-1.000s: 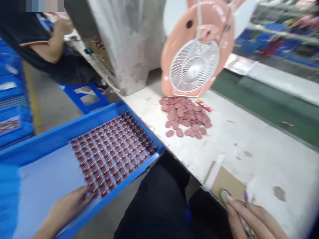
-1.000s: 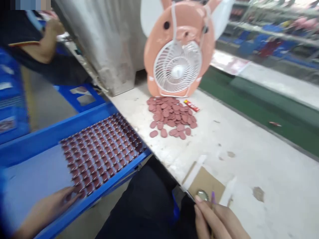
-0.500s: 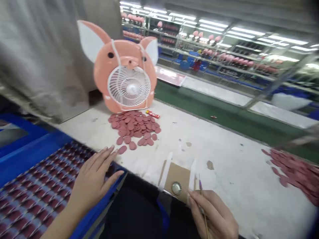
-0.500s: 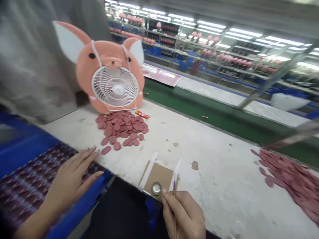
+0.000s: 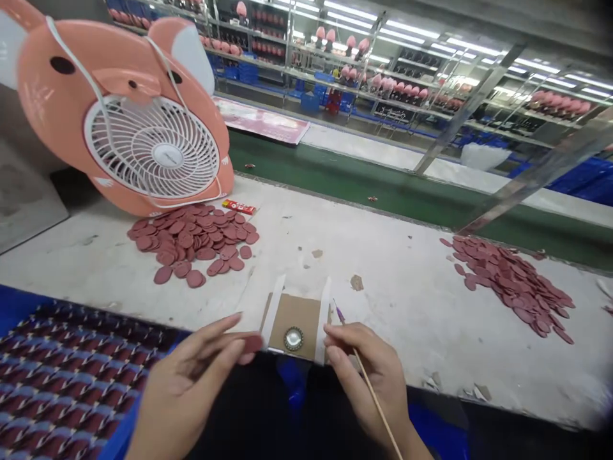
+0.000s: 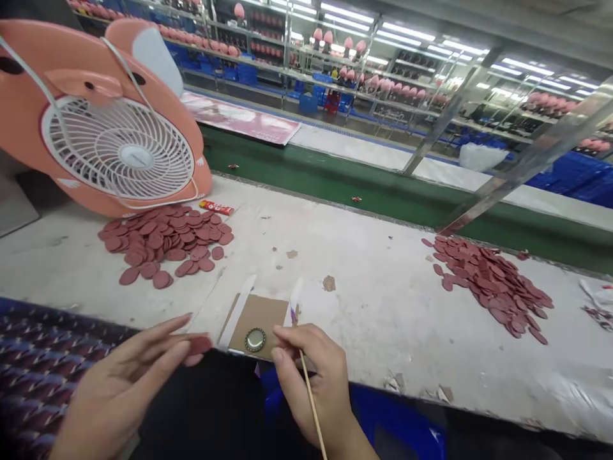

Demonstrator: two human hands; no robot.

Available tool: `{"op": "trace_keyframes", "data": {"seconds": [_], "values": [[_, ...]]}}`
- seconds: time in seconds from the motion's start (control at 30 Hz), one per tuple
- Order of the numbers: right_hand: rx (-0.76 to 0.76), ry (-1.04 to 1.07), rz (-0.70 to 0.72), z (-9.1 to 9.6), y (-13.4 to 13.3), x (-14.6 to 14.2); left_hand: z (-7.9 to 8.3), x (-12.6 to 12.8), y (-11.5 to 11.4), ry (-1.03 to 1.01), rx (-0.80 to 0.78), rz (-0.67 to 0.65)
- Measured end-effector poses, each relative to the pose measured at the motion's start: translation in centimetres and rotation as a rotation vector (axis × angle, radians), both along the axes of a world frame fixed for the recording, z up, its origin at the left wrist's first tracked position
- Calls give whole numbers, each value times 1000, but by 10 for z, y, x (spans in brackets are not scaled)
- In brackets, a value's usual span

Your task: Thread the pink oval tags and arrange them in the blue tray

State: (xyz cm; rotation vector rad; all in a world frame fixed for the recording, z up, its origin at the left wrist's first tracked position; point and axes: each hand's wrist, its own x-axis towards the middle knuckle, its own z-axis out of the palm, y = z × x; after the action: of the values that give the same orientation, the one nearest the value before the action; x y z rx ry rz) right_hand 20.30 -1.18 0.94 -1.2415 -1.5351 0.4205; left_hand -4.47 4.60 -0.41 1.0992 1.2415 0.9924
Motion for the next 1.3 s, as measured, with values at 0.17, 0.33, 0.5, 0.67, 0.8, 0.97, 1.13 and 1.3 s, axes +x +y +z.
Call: {"op": "trace_keyframes", "data": {"seconds": [0.17, 0.33, 0.5, 0.67, 0.8, 0.97, 1.13, 1.3], "values": [[-152, 229, 141, 12, 3, -14, 21, 59, -11, -204, -202, -213], [-282, 560, 94, 2, -8, -26, 13, 60, -21, -301, -154, -220], [-378, 845, 188, -8, -19, -40, -1, 58, -28, -252, 213, -282], [-311, 518, 74, -16, -12, -25, -15, 45, -28, -317, 56, -198], [-153, 170, 3, -31, -3, -10, -21, 38, -30, -485, -277, -146], [-143, 32, -6, -41, 3, -12, -23, 39, -30, -608, -465, -87], [-150, -65, -34, -41, 8, -15, -24, 40, -29, -660, -483, -105], [-145, -80, -45, -39, 8, -15, -27, 42, -27, -698, -475, -114]]}}
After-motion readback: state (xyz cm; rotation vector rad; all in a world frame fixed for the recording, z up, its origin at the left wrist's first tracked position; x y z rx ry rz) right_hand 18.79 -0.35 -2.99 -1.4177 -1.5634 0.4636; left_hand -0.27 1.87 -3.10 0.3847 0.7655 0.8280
